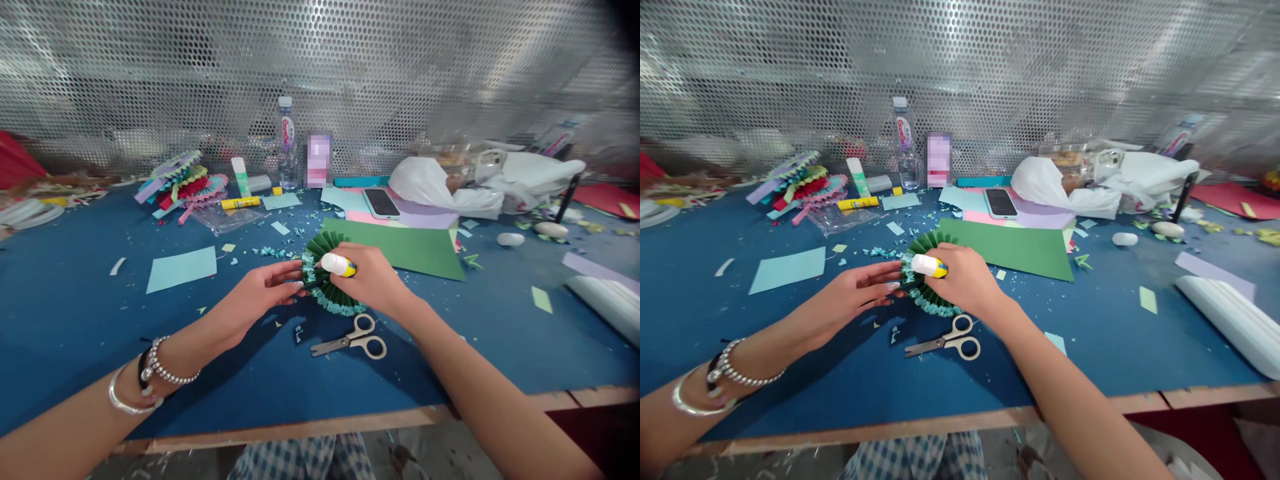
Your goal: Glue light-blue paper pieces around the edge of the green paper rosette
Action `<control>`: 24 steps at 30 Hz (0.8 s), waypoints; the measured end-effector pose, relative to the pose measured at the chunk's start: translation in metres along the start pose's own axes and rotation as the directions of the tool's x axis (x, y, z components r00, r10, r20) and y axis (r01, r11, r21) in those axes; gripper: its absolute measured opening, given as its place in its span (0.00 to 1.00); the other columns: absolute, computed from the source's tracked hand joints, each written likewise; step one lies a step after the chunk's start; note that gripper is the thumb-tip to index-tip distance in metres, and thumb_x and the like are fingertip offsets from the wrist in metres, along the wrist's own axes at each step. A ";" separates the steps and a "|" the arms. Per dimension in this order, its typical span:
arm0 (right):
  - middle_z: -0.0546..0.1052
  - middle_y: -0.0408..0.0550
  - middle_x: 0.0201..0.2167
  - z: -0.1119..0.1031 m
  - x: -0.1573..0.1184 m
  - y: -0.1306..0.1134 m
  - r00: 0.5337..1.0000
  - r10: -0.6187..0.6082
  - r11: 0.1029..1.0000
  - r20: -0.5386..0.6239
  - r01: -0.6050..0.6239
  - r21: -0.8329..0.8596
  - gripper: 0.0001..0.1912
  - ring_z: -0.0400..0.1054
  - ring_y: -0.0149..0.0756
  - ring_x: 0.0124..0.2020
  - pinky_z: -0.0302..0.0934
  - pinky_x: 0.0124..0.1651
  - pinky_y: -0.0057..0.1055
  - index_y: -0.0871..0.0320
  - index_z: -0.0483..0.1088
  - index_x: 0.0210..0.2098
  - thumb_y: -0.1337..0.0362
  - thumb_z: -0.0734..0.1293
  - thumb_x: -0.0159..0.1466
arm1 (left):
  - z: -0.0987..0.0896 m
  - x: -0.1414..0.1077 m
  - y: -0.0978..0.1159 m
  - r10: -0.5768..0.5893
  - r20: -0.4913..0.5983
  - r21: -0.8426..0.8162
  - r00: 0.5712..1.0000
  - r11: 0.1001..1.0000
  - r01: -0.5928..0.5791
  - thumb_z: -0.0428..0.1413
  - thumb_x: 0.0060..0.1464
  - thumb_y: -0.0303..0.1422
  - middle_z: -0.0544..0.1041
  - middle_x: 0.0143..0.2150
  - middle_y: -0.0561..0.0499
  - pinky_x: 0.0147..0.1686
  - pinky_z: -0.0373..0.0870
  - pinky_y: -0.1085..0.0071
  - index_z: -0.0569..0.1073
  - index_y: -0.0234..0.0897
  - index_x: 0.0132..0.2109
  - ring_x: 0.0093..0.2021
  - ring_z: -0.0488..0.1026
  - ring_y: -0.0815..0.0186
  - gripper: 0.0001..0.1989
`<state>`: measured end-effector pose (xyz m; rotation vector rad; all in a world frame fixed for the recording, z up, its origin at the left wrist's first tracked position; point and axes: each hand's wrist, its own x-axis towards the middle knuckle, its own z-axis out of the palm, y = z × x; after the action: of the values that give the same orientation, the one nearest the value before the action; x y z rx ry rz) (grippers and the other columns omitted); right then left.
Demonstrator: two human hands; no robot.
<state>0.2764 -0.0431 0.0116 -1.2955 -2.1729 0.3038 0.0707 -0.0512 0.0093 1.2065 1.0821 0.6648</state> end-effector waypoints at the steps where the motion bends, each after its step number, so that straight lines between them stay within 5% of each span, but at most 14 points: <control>1: 0.72 0.44 0.30 -0.001 0.000 0.000 1.000 0.016 1.000 -0.017 -0.016 0.002 0.09 0.64 0.32 0.30 0.54 0.32 0.28 0.57 0.70 0.31 0.69 0.61 0.53 | 0.000 -0.001 0.001 -0.001 0.002 0.003 1.000 1.000 0.001 0.56 0.53 0.34 0.69 0.55 0.49 0.43 0.67 0.71 0.65 0.42 0.55 0.46 0.73 0.65 0.22; 5: 0.74 0.45 0.33 -0.010 0.001 0.005 0.998 0.039 0.999 -0.048 -0.038 0.025 0.12 0.65 0.33 0.32 0.54 0.33 0.29 0.56 0.71 0.36 0.69 0.60 0.54 | 0.001 -0.002 0.004 -0.019 0.003 -0.002 1.000 1.000 0.019 0.56 0.53 0.35 0.68 0.56 0.48 0.43 0.68 0.71 0.64 0.41 0.56 0.47 0.72 0.64 0.23; 13: 0.74 0.43 0.33 -0.019 0.000 0.016 0.971 -0.204 0.978 0.127 0.207 -0.014 0.10 0.65 0.30 0.32 0.53 0.31 0.26 0.56 0.71 0.38 0.68 0.63 0.56 | -0.003 0.001 0.003 -0.011 0.014 -0.012 1.000 1.000 0.011 0.57 0.52 0.36 0.69 0.56 0.50 0.43 0.68 0.73 0.65 0.44 0.55 0.47 0.72 0.65 0.23; 24: 0.74 0.42 0.33 -0.008 -0.002 0.006 0.957 -0.207 0.896 0.202 0.269 -0.354 0.12 0.61 0.28 0.24 0.41 0.23 0.28 0.55 0.70 0.37 0.70 0.62 0.53 | -0.002 0.002 0.002 -0.013 -0.015 0.017 1.000 1.000 0.013 0.57 0.51 0.35 0.70 0.55 0.48 0.42 0.70 0.72 0.67 0.43 0.54 0.46 0.73 0.63 0.22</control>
<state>0.2864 -0.0425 0.0145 -1.2113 -2.5908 -0.1257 0.0699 -0.0476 0.0108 1.2102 1.1096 0.6567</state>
